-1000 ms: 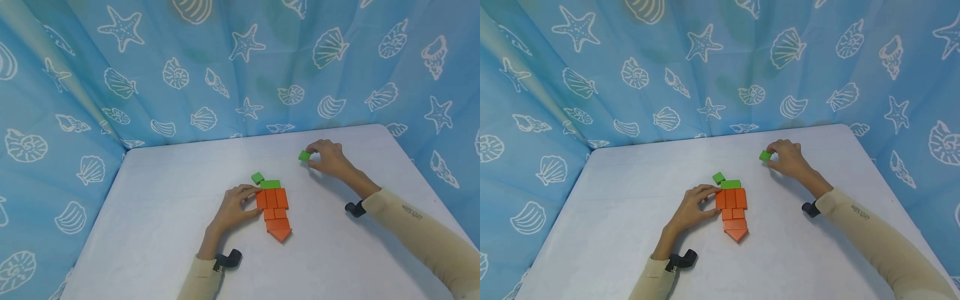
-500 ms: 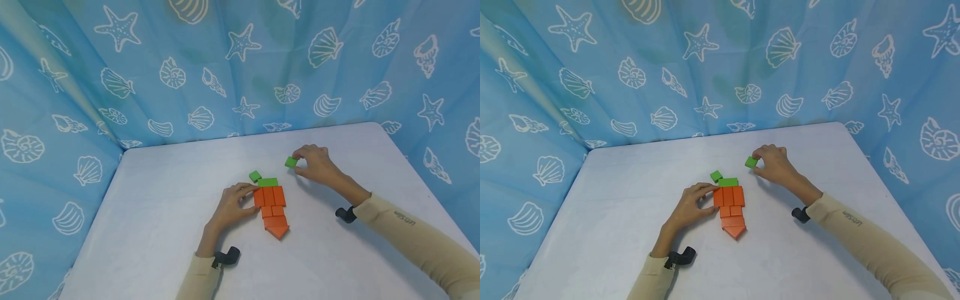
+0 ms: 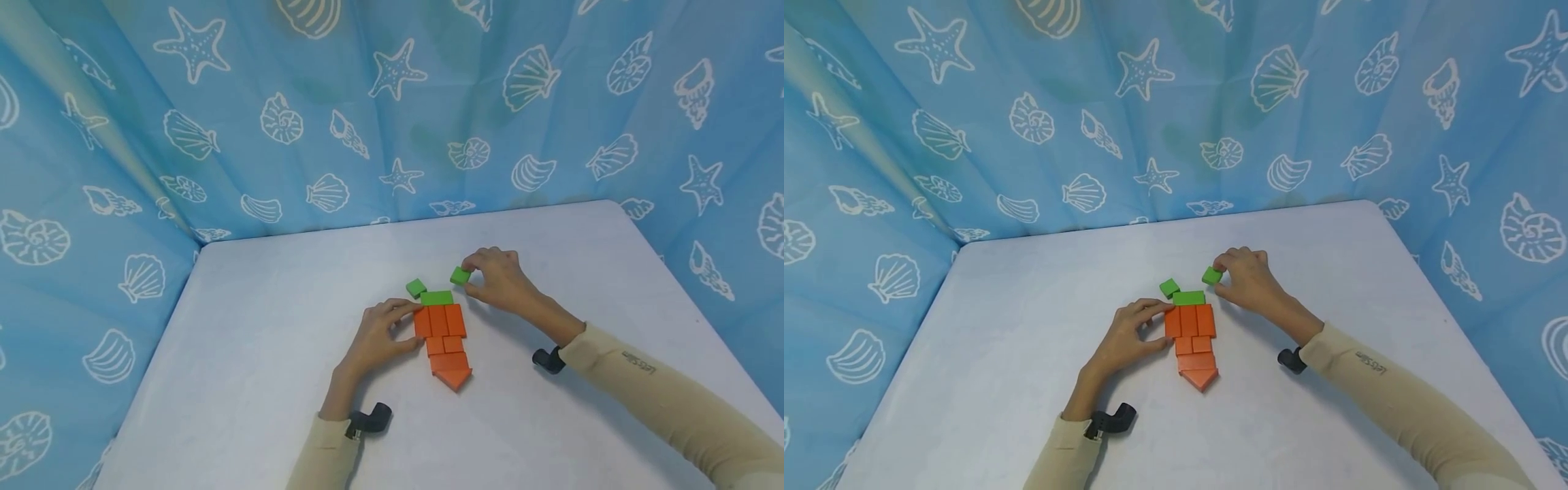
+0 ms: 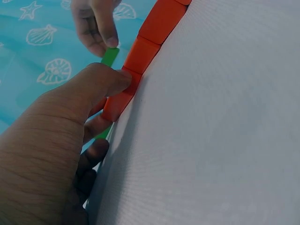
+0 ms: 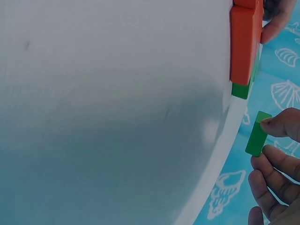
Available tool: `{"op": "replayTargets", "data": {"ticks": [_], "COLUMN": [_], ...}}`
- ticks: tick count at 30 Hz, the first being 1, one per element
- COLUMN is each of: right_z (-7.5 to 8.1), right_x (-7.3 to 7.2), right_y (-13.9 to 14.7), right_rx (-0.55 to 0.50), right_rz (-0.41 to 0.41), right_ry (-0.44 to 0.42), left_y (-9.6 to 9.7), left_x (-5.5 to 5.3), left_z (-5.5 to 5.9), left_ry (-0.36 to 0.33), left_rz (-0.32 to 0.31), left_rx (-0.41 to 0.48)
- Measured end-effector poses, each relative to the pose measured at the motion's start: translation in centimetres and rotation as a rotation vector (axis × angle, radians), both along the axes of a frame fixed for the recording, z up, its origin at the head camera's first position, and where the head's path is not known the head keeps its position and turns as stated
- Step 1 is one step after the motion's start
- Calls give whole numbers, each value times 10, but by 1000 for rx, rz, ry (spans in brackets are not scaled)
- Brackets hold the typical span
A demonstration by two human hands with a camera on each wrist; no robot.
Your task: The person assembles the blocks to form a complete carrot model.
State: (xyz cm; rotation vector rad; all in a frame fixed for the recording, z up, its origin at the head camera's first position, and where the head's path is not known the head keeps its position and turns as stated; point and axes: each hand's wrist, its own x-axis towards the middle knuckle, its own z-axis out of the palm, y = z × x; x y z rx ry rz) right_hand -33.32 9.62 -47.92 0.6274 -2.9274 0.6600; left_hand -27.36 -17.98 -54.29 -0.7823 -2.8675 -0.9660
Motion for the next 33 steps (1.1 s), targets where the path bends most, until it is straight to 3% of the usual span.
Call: {"op": "replayTargets", "data": {"ticks": [33], "right_z": [-16], "right_x": [4], "right_y": [-6], "right_rx": [65], "right_rz": [-26], "right_ry": [9], "left_y": [7], "left_x": [-4], "left_z": [0], "left_ry": [0], "left_rz": [-7], "left_rx": [-9]}}
